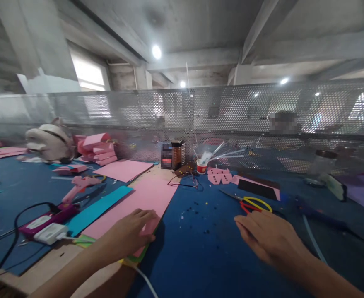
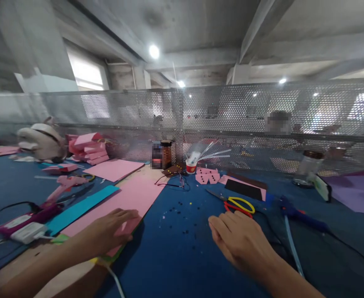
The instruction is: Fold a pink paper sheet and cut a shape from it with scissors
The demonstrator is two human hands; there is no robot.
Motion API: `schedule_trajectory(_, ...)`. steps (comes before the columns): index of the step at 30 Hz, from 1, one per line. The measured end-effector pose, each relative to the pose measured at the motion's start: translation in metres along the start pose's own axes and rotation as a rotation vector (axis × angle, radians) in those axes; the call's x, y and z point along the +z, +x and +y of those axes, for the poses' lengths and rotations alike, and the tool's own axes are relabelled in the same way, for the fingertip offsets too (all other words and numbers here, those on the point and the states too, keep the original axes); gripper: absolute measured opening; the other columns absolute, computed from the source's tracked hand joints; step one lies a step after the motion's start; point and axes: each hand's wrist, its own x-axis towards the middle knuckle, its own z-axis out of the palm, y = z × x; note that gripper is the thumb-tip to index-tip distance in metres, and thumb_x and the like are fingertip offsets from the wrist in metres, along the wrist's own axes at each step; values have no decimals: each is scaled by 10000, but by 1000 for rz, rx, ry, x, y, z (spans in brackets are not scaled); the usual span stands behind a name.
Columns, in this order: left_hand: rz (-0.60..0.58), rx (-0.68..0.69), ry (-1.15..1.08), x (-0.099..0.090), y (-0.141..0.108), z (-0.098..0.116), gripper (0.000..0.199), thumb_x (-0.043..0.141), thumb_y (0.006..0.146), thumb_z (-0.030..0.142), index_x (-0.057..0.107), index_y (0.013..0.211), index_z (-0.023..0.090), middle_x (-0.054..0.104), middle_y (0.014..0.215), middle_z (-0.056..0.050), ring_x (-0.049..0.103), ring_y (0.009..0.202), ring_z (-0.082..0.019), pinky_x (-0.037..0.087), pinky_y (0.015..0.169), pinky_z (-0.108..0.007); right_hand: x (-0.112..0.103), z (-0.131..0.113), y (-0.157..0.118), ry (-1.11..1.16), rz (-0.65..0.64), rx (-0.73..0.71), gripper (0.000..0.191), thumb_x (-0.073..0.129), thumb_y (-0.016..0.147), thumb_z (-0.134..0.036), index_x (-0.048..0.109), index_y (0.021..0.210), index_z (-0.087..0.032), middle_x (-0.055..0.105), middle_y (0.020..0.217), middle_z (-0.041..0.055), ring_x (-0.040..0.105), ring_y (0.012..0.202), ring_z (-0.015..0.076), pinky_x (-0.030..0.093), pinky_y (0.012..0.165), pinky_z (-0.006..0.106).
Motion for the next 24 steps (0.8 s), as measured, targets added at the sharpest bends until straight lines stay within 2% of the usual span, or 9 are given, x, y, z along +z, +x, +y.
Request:
schedule_trajectory(8, -156, 54, -24, -12, -16, -10, 802, 738, 676, 368, 445, 1419, 295, 454, 1476, -23, 405, 1348, -275, 339, 1112, -390, -1, 1, -3, 1, -30, -12, 142, 483, 938, -193, 625, 937, -187, 606, 678, 7, 566, 631, 142, 367, 631, 298)
schedule_trajectory(14, -229, 116, -22, -13, -18, -15, 895, 770, 624, 320, 399, 1438, 360, 361, 1536, 13, 326, 1404, -265, 326, 1129, -379, -1, -1, -5, 21, -66, -49, 154, 464, 950, -196, 616, 936, -181, 608, 696, 13, 577, 656, 151, 361, 642, 302)
schedule_trajectory(17, -204, 106, -30, -14, -19, -12, 842, 751, 641, 315, 429, 1417, 368, 395, 1518, 19, 361, 1387, -257, 324, 1128, -367, -2, -1, -6, 17, -78, -45, 171, 451, 951, -198, 619, 925, -182, 597, 676, 10, 568, 636, 142, 360, 628, 291)
schedule_trajectory(20, -157, 99, -74, -18, -23, -6, 683, 704, 679, 311, 532, 1339, 344, 508, 1436, 7, 463, 1315, -254, 359, 1097, -351, -4, -3, -5, 19, -62, -46, 193, 434, 952, -195, 620, 901, -181, 585, 652, 8, 564, 622, 134, 362, 615, 278)
schedule_trajectory(24, -142, 81, -149, -20, -27, -2, 383, 548, 808, 302, 667, 1172, 311, 694, 1178, -20, 650, 1052, -232, 493, 903, -296, -5, -4, -2, 40, -46, -46, 199, 432, 949, -193, 610, 861, -183, 576, 634, 2, 552, 611, 125, 360, 614, 265)
